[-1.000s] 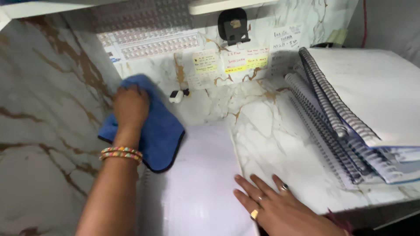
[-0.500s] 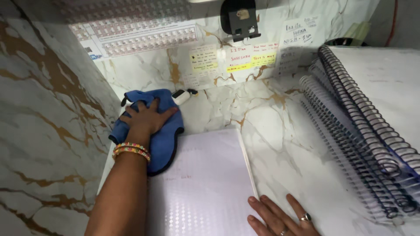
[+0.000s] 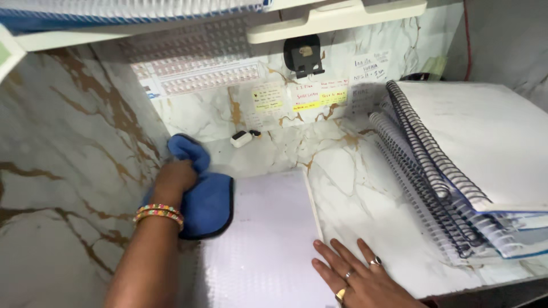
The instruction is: The person wipes a marble-patterned shelf with a blue cloth, then wipes several spiral-bound notebooks and a stack of brown plastic containers. The person places the cleaned items back on the shelf.
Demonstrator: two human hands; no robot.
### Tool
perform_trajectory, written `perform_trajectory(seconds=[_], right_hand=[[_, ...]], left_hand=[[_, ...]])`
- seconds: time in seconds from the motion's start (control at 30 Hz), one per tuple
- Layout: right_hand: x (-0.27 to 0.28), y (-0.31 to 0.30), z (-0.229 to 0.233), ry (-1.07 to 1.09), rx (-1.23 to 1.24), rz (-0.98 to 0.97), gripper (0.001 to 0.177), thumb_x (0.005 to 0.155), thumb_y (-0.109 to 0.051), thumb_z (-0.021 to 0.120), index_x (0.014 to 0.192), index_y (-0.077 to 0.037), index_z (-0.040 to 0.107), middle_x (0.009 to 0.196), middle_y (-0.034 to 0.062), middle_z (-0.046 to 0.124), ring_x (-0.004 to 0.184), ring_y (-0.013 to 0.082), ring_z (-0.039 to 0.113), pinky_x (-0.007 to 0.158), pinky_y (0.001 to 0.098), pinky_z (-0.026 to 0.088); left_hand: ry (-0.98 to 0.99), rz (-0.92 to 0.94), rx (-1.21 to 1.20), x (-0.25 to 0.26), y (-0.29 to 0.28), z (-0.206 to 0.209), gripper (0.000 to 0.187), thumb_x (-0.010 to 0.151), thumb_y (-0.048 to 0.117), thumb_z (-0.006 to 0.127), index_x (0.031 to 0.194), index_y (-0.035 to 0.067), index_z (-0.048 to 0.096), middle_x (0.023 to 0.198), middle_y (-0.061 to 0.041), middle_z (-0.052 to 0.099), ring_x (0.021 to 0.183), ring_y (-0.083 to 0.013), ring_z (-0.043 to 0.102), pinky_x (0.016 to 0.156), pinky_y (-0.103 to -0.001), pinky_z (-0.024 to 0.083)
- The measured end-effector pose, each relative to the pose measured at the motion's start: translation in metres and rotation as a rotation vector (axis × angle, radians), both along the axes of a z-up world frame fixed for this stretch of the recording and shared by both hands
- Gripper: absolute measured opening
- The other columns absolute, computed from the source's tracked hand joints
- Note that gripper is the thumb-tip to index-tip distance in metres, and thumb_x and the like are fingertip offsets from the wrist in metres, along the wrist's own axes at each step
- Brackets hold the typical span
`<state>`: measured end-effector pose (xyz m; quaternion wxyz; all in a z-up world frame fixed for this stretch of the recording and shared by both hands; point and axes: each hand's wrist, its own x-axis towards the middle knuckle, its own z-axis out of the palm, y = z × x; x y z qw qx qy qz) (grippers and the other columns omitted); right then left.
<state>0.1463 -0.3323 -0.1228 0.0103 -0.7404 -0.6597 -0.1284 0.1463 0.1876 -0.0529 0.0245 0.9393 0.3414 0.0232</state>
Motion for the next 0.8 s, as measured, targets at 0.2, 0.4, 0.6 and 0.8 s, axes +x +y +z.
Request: perform_trajectory(seconds=[0.2,0.4,0.6,0.8], right_hand=[[-0.018,-0.004,0.038,0.274,-0.108,-0.091,0.072,0.096,-0.027,0.049,0.157,0.0,0.023,0.172,0.0216,0.008,0.155,0.042,0.011,0.112,0.0687,0.004],[-0.034,-0.01,0.069,0.356,-0.161,-0.146,0.073,0.096,-0.028,0.049,0.156,0.001,0.019,0.171,0.0198,0.007,0.156,0.04,0.009,0.114,0.0657,0.003],[-0.03,-0.011,0.049,0.242,0.025,-0.031,0.079,0.093,-0.037,0.054,0.155,0.005,0.028,0.165,0.0253,0.016,0.152,0.0443,0.018,0.113,0.0711,0.007],[-0.015,-0.002,0.012,-0.001,0.096,-0.02,0.062,0.1,-0.038,0.045,0.147,0.0,0.037,0.161,0.0262,0.022,0.143,0.0452,0.03,0.105,0.0758,0.017]], left_hand=[[0.121,-0.03,0.043,-0.03,0.031,-0.024,0.031,0.087,0.013,0.062,0.112,0.006,0.079,0.127,-0.023,0.07,0.119,-0.038,0.069,0.103,-0.047,0.053],[0.212,-0.066,0.129,-0.056,-0.011,0.038,0.031,0.087,0.018,0.066,0.114,0.008,0.076,0.127,-0.019,0.069,0.121,-0.0362,0.066,0.103,-0.046,0.053],[-0.337,-0.121,0.263,-0.05,-0.054,0.091,0.042,0.091,0.012,0.058,0.132,0.013,0.067,0.129,-0.023,0.066,0.116,-0.0449,0.065,0.099,-0.052,0.052],[-0.073,-0.059,0.031,0.026,-0.07,0.053,0.065,0.091,0.051,0.054,0.153,0.033,0.042,0.163,-0.013,0.028,0.142,-0.0459,0.034,0.111,-0.059,0.035]])
